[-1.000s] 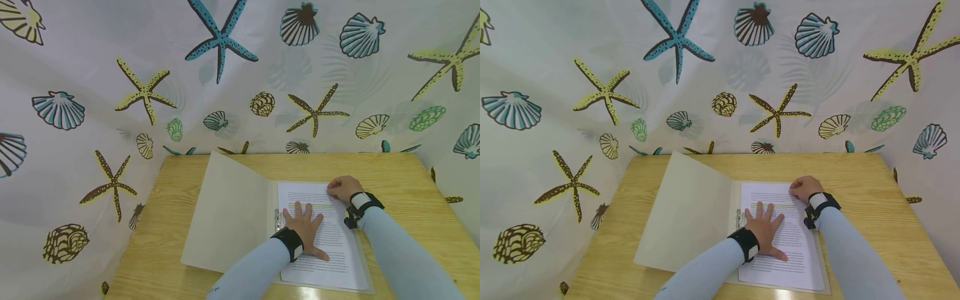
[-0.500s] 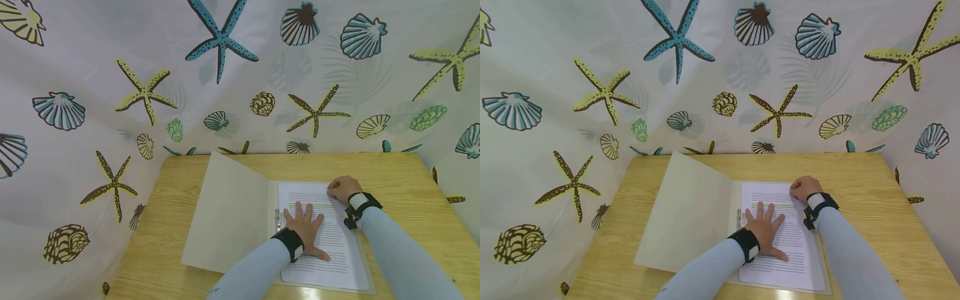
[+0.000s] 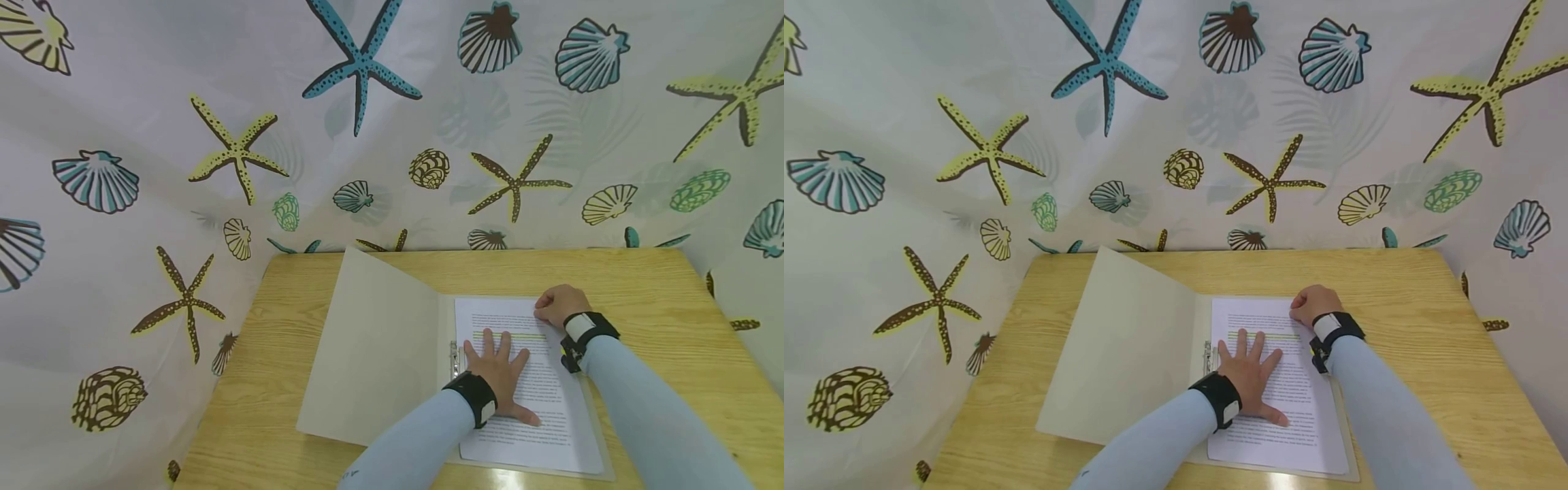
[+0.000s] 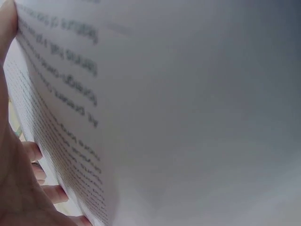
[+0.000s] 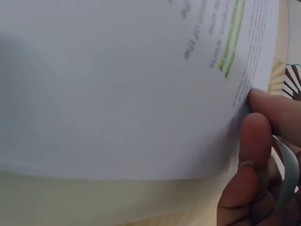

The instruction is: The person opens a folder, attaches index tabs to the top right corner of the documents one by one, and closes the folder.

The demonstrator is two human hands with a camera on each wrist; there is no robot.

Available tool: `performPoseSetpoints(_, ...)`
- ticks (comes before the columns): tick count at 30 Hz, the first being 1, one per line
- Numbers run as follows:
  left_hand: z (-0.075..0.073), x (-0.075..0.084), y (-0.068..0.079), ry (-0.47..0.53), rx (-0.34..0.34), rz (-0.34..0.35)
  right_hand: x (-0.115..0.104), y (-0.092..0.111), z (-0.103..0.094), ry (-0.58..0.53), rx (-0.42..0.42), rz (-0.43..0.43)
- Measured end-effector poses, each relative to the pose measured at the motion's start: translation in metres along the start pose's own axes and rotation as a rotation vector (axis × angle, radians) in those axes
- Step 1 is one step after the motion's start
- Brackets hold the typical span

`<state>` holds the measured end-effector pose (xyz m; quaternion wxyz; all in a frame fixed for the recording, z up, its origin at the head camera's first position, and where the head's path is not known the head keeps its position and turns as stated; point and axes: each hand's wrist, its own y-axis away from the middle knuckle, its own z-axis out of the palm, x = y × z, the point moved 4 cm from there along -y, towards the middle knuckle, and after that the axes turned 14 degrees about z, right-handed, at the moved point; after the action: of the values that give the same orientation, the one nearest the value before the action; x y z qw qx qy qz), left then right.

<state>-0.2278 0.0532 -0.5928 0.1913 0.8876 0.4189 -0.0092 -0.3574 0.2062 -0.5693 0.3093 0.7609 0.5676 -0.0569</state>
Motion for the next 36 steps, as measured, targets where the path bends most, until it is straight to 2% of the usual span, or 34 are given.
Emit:
performPoseSetpoints(6,-0.001,0.000,0.002,0.001,0.007,-0.005,0.007,-0.004,0.001,0.012,-0.011,-0.006)
performPoseSetpoints(14,0.002,0.000,0.002,0.010,0.012,-0.004,0.015,-0.007,0.004,-0.028,-0.038,-0.020)
performPoseSetpoints(21,0.008,0.001,-0.002,0.013,0.033,0.000,0.017,-0.007,0.006,-0.050,-0.028,-0.004)
performPoseSetpoints(36,0.005,0.002,-0.001,-0.008,0.037,-0.005,0.019,-0.007,0.002,-0.047,-0.007,-0.026)
